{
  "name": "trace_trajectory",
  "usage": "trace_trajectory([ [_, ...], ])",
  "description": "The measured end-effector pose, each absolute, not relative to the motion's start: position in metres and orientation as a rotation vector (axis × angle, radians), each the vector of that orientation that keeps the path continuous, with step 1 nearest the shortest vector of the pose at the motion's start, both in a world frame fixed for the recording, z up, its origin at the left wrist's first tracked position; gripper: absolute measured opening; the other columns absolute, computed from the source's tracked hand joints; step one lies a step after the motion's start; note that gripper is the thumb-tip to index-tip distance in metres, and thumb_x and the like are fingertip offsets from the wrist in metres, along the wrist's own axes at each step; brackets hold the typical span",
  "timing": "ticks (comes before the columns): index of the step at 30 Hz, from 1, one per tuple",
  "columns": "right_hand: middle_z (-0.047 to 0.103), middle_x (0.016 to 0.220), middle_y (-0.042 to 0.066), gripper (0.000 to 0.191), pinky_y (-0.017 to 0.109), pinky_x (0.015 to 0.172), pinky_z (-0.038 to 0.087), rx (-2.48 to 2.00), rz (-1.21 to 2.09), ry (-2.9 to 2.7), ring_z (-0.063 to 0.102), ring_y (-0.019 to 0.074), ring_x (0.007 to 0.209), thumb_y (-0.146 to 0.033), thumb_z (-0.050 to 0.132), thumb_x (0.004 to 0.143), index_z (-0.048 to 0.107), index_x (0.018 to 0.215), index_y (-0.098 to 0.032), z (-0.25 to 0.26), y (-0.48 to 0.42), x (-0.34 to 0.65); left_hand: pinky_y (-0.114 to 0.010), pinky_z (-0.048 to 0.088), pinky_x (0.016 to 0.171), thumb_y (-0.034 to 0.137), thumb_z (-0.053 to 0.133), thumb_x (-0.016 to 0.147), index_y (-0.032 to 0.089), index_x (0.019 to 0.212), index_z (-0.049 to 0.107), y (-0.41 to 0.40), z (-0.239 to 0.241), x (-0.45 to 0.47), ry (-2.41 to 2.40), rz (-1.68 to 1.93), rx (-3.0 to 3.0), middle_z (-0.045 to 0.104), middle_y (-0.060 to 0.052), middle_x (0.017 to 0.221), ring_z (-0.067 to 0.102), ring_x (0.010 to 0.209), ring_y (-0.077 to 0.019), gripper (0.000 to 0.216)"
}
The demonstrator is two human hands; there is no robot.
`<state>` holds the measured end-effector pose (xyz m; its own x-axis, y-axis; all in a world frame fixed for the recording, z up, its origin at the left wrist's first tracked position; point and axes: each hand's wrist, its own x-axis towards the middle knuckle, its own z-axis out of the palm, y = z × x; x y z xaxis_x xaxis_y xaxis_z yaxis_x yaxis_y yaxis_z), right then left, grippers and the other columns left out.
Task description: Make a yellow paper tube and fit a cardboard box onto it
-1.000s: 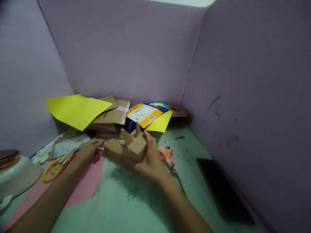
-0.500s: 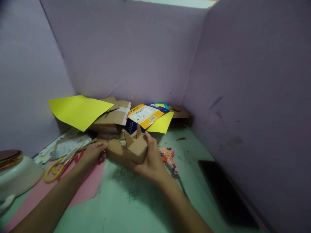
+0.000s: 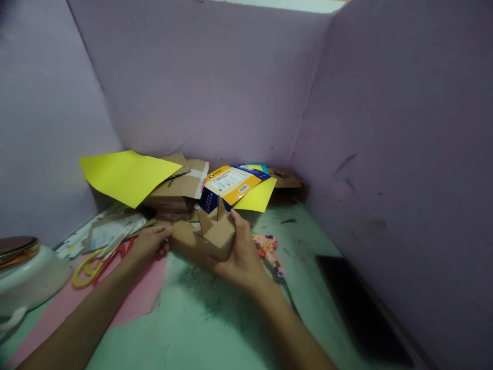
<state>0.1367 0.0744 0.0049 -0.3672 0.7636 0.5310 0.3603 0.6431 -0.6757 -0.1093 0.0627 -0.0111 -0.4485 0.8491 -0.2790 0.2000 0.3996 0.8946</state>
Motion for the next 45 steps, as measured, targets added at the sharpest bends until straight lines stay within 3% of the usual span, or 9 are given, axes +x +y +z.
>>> trace_trajectory([
  [16,0.036,0.132,0.013,0.095,0.053,0.104,0.034,-0.881,0.555,-1.96,0.041,0.0366,0.123,-0.028,0.07,0.062,0.014,0.138,-0.026,0.004,0.07,0.132,-0.018,0.036,0.038,0.039,0.049,0.092,0.013,0.09,0.057,0.062,-0.01,-0.106,1.899,1.059,0.934,0.053,0.005,0.065,0.042,0.043,-0.0043,0.028],
  [23,0.038,0.131,0.015,0.094,0.053,0.103,0.035,-0.89,0.494,-1.935,0.042,0.033,0.121,-0.028,0.069,0.063,0.016,0.14,-0.021,-0.002,0.073,0.127,-0.023,0.048,0.05,0.038,0.052,0.09,0.013,0.096,0.059,0.062,-0.011,-0.105,1.907,1.044,0.923,0.06,0.0,0.078,0.055,0.057,-0.0083,0.026],
  [31,0.036,0.136,0.013,0.097,0.056,0.104,0.031,-0.938,0.563,-1.907,0.039,0.0345,0.124,-0.034,0.072,0.063,0.014,0.141,-0.025,-0.01,0.075,0.128,-0.036,0.054,0.072,0.035,0.055,0.088,0.015,0.111,0.056,0.061,-0.014,-0.103,1.853,1.09,0.908,0.061,-0.007,0.105,0.062,0.085,-0.017,0.03],
  [37,0.032,0.14,0.01,0.098,0.059,0.106,0.028,-0.938,0.609,-1.895,0.036,0.0356,0.126,-0.033,0.073,0.064,0.013,0.142,-0.031,-0.012,0.076,0.127,-0.036,0.054,0.072,0.037,0.054,0.089,0.015,0.109,0.057,0.062,-0.016,-0.102,1.872,1.063,0.899,0.062,-0.006,0.103,0.062,0.084,-0.0168,0.03],
  [45,0.033,0.139,0.01,0.098,0.061,0.106,0.027,-0.943,0.575,-1.927,0.037,0.037,0.126,-0.034,0.072,0.065,0.012,0.143,-0.03,-0.009,0.077,0.125,-0.034,0.054,0.069,0.038,0.054,0.089,0.015,0.107,0.058,0.063,-0.016,-0.103,1.903,1.016,0.919,0.063,-0.005,0.099,0.062,0.079,-0.0155,0.03],
])
